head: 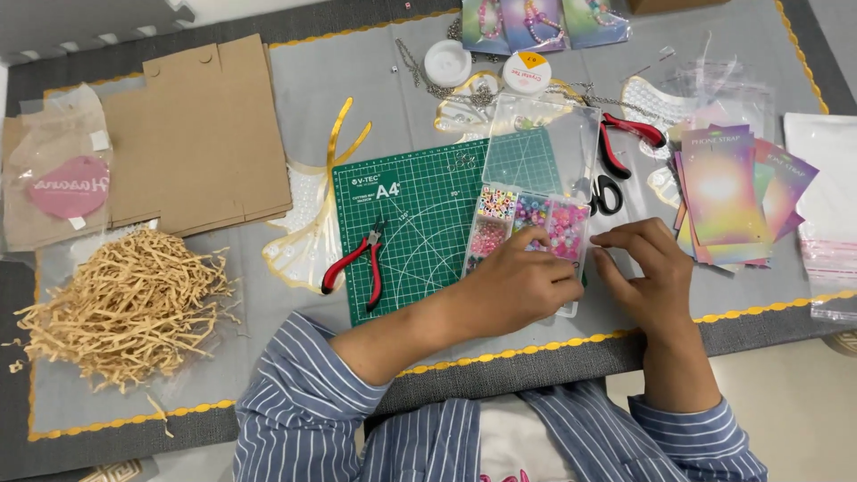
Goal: Sorting and organizing small jewelry beads and components into a multi-compartment plastic box.
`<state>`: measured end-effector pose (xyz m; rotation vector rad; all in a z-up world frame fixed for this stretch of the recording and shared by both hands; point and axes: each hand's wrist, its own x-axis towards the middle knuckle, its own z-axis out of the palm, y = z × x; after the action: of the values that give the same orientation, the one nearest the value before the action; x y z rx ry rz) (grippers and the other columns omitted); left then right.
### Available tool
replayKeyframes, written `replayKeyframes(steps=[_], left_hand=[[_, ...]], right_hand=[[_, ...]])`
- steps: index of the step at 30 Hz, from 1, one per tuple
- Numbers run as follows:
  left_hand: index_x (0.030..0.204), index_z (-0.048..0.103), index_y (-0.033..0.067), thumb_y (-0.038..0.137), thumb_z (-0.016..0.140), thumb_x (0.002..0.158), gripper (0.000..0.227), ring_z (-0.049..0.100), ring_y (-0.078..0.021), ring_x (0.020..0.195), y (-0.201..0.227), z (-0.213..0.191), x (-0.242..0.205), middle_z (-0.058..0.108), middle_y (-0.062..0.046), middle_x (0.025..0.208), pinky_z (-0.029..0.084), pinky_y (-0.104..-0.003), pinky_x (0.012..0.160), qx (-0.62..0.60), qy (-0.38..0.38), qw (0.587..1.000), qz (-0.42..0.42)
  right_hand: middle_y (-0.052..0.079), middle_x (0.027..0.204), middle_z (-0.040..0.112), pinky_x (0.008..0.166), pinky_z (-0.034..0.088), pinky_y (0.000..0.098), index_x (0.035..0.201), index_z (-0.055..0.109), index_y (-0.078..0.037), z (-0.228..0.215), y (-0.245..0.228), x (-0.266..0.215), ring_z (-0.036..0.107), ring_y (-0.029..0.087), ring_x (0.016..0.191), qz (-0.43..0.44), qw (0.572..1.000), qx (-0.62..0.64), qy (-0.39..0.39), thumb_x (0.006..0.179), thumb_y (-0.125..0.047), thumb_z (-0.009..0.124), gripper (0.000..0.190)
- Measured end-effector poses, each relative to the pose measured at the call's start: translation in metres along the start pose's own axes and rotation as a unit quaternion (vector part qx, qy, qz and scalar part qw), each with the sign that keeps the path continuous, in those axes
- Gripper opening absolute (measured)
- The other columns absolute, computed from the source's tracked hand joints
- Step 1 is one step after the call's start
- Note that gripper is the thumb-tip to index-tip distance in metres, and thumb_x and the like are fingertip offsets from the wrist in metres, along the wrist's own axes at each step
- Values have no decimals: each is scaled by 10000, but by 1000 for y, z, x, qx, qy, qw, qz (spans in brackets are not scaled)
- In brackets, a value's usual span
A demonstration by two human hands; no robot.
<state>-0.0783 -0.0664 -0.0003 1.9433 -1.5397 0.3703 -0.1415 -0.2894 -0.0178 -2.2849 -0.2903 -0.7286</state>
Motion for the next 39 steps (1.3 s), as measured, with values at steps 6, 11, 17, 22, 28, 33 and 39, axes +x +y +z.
replayKeyframes(steps=[6,11,17,22,28,33,39], left_hand=[[870,679,139,60,742,869,101,699,-154,741,5,6,-4,684,2,731,439,-444,1035,37,4,999,37],[851,692,157,55,779,828,136,709,-143,751,4,6,-9,723,13,735,430,-471,1069,56,-17,997,47],[982,739,150,30,703,927,136,739,-190,930,-35,-61,14,769,-38,913,422,-535,1077,20,-32,999,-6],[1065,735,113,55,696,924,157,731,-256,887,-158,-53,-14,729,-67,966,524,-473,899,119,-52,978,-166],[1073,708,-63,136,651,988,224,676,-378,859,-164,-43,-14,673,-225,920,490,-494,763,-15,-37,958,-285],[1028,726,38,120,696,918,141,687,-280,795,-185,-14,-21,667,-119,905,500,-410,692,170,-85,959,-212],[989,703,4,21,683,852,139,667,-251,711,-188,-4,-17,648,-143,874,498,-354,585,223,-117,944,-213]], right_hand=[[114,831,673,744,505,421,977,794,-55,1,-4,1,624,318,778,-4,1000,10,5,932,-47,778,49],[124,827,678,741,507,429,961,794,-52,1,-6,1,627,322,775,2,1000,12,-4,924,-45,784,38],[116,831,673,742,507,424,965,792,-54,0,-9,2,617,310,781,8,1000,2,-2,916,-11,776,67],[119,819,665,722,501,426,953,788,-52,2,-9,2,614,308,766,3,1000,4,-3,917,-13,766,58],[61,837,691,771,528,389,957,801,-98,0,1,-2,650,285,803,2,1000,-13,-6,908,-33,784,83],[96,826,676,742,518,412,953,790,-69,2,-5,0,636,297,775,-3,1000,6,-3,906,-18,779,70],[96,820,674,749,522,418,952,788,-69,2,-6,1,638,298,774,-1,1000,0,-8,898,-17,780,76]])
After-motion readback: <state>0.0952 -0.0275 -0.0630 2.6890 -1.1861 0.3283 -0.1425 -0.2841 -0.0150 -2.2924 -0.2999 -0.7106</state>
